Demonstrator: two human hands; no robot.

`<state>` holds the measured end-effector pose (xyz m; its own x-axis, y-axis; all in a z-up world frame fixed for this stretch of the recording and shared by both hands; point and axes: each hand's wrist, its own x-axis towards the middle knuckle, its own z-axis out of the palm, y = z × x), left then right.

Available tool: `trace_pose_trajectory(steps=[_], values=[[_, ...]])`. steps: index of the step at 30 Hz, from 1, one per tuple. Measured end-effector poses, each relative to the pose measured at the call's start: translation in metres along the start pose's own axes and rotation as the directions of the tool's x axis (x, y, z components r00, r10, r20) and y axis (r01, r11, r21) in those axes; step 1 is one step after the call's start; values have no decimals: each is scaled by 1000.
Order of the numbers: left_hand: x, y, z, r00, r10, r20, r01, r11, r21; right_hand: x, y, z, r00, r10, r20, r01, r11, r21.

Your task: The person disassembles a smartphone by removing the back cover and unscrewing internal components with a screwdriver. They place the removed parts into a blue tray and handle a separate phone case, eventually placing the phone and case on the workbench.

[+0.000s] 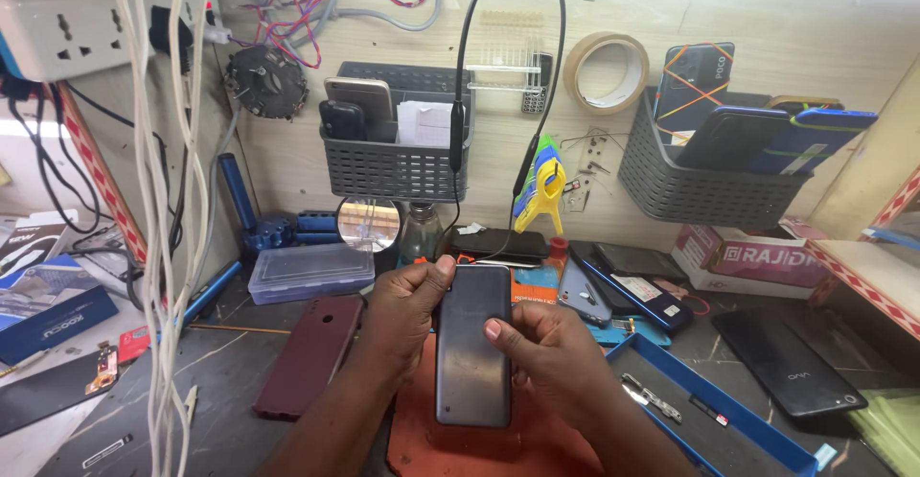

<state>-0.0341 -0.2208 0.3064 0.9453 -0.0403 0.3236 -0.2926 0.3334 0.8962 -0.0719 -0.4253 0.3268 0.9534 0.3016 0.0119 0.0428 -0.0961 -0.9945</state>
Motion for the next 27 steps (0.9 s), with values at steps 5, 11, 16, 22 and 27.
trace_pose_trajectory(steps=[5, 11, 16, 22, 27], values=[[1, 6, 3, 996, -46, 79, 46, 999, 12, 1, -3, 2, 1000, -3, 13, 1, 989, 151], [-11, 19, 11, 1000, 4, 1, -4, 1000, 22, -1, -3, -7, 981, 100, 168, -70, 982, -174], [-7, 20, 6, 996, 41, -75, -44, 998, -49, -4, -3, -3, 964, 124, 236, -89, 984, -154], [-8, 26, 8, 994, 19, -104, -32, 992, -125, -7, -3, -5, 943, 145, 299, -133, 989, -59], [-9, 33, 11, 990, 18, -143, -47, 979, -198, -6, 1, -8, 952, 118, 283, -104, 992, -65]])
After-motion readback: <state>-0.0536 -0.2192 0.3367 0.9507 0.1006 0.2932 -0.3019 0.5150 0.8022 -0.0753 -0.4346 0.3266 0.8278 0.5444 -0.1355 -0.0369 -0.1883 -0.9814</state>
